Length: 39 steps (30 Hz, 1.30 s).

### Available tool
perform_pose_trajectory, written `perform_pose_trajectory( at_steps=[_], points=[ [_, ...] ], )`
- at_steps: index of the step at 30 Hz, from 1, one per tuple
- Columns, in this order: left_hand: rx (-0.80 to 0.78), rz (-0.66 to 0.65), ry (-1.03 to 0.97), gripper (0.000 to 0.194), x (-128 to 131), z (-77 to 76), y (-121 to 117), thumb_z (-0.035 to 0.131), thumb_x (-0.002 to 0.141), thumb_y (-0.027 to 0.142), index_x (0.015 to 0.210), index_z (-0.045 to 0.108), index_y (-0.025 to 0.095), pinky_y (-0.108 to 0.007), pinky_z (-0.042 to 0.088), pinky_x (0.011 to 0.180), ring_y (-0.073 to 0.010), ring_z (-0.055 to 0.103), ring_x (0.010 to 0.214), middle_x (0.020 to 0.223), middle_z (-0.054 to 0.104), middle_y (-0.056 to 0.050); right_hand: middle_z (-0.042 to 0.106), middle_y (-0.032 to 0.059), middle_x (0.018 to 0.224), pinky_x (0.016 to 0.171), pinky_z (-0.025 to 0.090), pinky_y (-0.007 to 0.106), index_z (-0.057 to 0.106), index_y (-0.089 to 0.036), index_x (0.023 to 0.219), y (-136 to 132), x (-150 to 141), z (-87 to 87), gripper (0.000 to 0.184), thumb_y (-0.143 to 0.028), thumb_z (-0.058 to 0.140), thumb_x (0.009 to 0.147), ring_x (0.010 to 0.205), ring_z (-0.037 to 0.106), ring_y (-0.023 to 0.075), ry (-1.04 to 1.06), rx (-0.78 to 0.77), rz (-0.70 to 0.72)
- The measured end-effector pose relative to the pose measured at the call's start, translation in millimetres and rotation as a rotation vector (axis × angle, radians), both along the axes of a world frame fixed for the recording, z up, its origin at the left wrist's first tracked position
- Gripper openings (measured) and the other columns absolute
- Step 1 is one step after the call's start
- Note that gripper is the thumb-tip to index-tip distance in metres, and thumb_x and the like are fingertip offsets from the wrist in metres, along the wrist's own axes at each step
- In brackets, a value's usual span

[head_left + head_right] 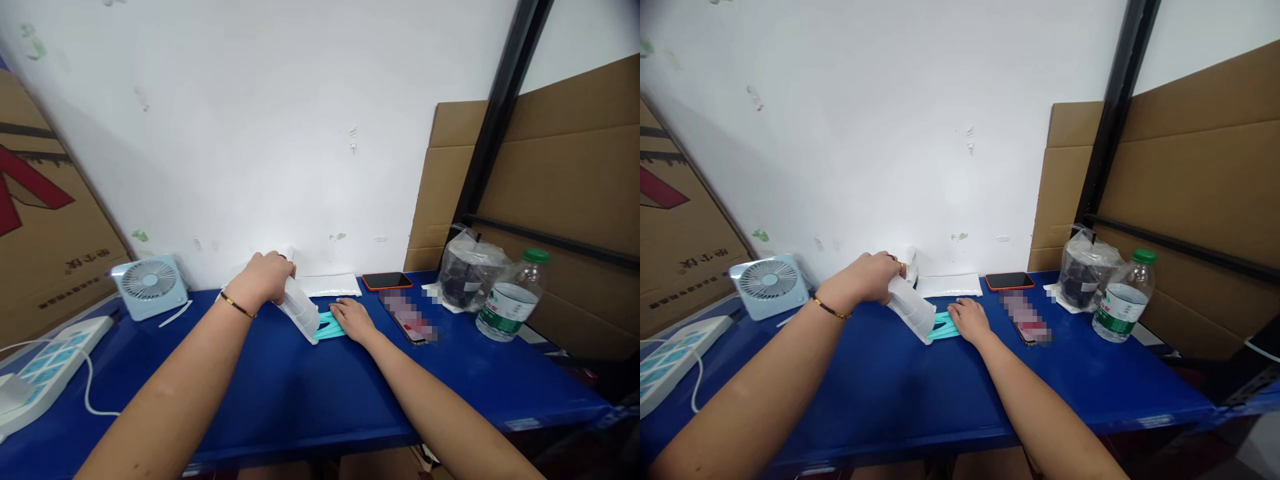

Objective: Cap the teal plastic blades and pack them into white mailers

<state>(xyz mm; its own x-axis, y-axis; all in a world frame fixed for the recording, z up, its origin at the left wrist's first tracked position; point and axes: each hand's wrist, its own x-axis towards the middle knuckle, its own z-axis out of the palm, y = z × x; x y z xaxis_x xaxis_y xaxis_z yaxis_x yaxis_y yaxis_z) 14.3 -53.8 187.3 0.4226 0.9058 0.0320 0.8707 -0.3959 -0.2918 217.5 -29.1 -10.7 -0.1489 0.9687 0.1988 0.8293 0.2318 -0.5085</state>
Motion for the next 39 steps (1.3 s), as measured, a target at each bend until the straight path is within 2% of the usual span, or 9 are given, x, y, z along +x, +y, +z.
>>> perform_pose_trajectory(
  at_steps=[7, 14, 20, 24, 27, 29, 32, 36, 39],
  points=[
    [-0.002, 0.121, -0.029, 0.038, -25, 23.1, -1, 0.072, 0.051, 0.028, 0.088, 0.065, 0.024, -0.041, 0.030, 0.092, -0.0285, 0.049, 0.103, 0.090, 0.060, -0.005, 0.034, 0.0026, 0.142, 0.107, 0.009, 0.043, 0.037, -0.031, 0.134, -11, -10, 2.5, 0.053, -0.053, 0.017, 0.091, 0.133, 0.021, 0.0232, -0.237, -0.019, 0.116],
    [0.018, 0.284, 0.033, 0.061, -85, 40.1, -4, 0.070, 0.048, 0.025, 0.107, 0.059, 0.031, -0.036, 0.039, 0.079, -0.0254, 0.052, 0.090, 0.097, 0.058, -0.004, 0.028, 0.0010, 0.145, 0.107, 0.008, 0.045, 0.033, -0.034, 0.136, -10, -12, -1.8, 0.055, -0.056, 0.013, 0.090, 0.135, 0.015, 0.0237, -0.283, -0.027, 0.133],
    [-0.073, 0.412, -0.080, 0.060, -152, 31.0, -9, 0.064, 0.051, 0.029, 0.110, 0.056, 0.030, -0.032, 0.040, 0.077, -0.0240, 0.056, 0.087, 0.099, 0.062, -0.002, 0.026, 0.0007, 0.146, 0.107, 0.007, 0.045, 0.031, -0.033, 0.137, -12, -12, -1.2, 0.056, -0.056, 0.011, 0.090, 0.135, 0.014, 0.0236, -0.304, -0.038, 0.133],
    [-0.172, 0.494, -0.180, 0.060, -191, -0.6, -4, 0.065, 0.050, 0.034, 0.109, 0.058, 0.029, -0.040, 0.038, 0.086, -0.0312, 0.054, 0.099, 0.104, 0.063, -0.003, 0.026, 0.0004, 0.146, 0.107, 0.006, 0.045, 0.032, -0.033, 0.137, -13, -15, 0.0, 0.055, -0.056, 0.013, 0.090, 0.135, 0.015, 0.0242, -0.307, -0.054, 0.134],
    [-0.099, 0.514, -0.223, 0.082, -193, -35.6, -2, 0.071, 0.045, 0.041, 0.122, 0.051, 0.026, -0.052, 0.031, 0.092, -0.0395, 0.041, 0.116, 0.123, 0.053, -0.012, 0.036, 0.0022, 0.141, 0.107, 0.006, 0.045, 0.039, -0.032, 0.134, -9, -11, 1.3, 0.053, -0.054, 0.017, 0.090, 0.132, 0.023, 0.0239, -0.236, 0.019, 0.108],
    [-0.073, 0.378, -0.353, 0.082, -173, -64.5, -5, 0.070, 0.049, 0.048, 0.124, 0.049, 0.020, -0.049, 0.030, 0.097, -0.0371, 0.038, 0.121, 0.130, 0.047, -0.014, 0.048, 0.0047, 0.132, 0.107, 0.013, 0.043, 0.048, -0.027, 0.128, -2, -1, 0.9, 0.053, -0.052, 0.018, 0.091, 0.126, 0.035, 0.0227, -0.076, 0.109, 0.039],
    [-0.223, 0.053, -0.697, 0.072, -119, -117.4, -13, 0.053, 0.070, 0.058, 0.131, 0.040, 0.021, -0.036, 0.029, 0.103, -0.0255, 0.039, 0.124, 0.136, 0.042, -0.008, 0.062, 0.0084, 0.114, 0.097, 0.033, 0.036, 0.063, -0.019, 0.110, 12, 23, -4.7, 0.058, -0.051, 0.019, 0.090, 0.110, 0.052, 0.0224, 0.283, 0.120, -0.138],
    [-0.189, 0.124, -1.021, 0.071, -43, -185.6, -15, 0.032, 0.083, 0.059, 0.136, 0.031, 0.011, -0.039, 0.019, 0.109, -0.0248, 0.018, 0.135, 0.143, 0.030, -0.014, 0.067, 0.0093, 0.104, 0.091, 0.041, 0.034, 0.069, -0.016, 0.096, 23, 45, -16.6, 0.060, -0.055, 0.024, 0.086, 0.102, 0.058, 0.0241, 0.598, 0.047, -0.283],
    [-0.194, 0.176, -1.159, 0.070, -9, -209.5, -5, 0.027, 0.086, 0.057, 0.136, 0.029, 0.008, -0.040, 0.016, 0.110, -0.0241, 0.019, 0.135, 0.142, 0.031, -0.016, 0.066, 0.0083, 0.107, 0.095, 0.038, 0.035, 0.069, -0.017, 0.097, 24, 40, -20.6, 0.057, -0.054, 0.028, 0.084, 0.107, 0.056, 0.0243, 0.652, 0.057, -0.279]
  ],
)
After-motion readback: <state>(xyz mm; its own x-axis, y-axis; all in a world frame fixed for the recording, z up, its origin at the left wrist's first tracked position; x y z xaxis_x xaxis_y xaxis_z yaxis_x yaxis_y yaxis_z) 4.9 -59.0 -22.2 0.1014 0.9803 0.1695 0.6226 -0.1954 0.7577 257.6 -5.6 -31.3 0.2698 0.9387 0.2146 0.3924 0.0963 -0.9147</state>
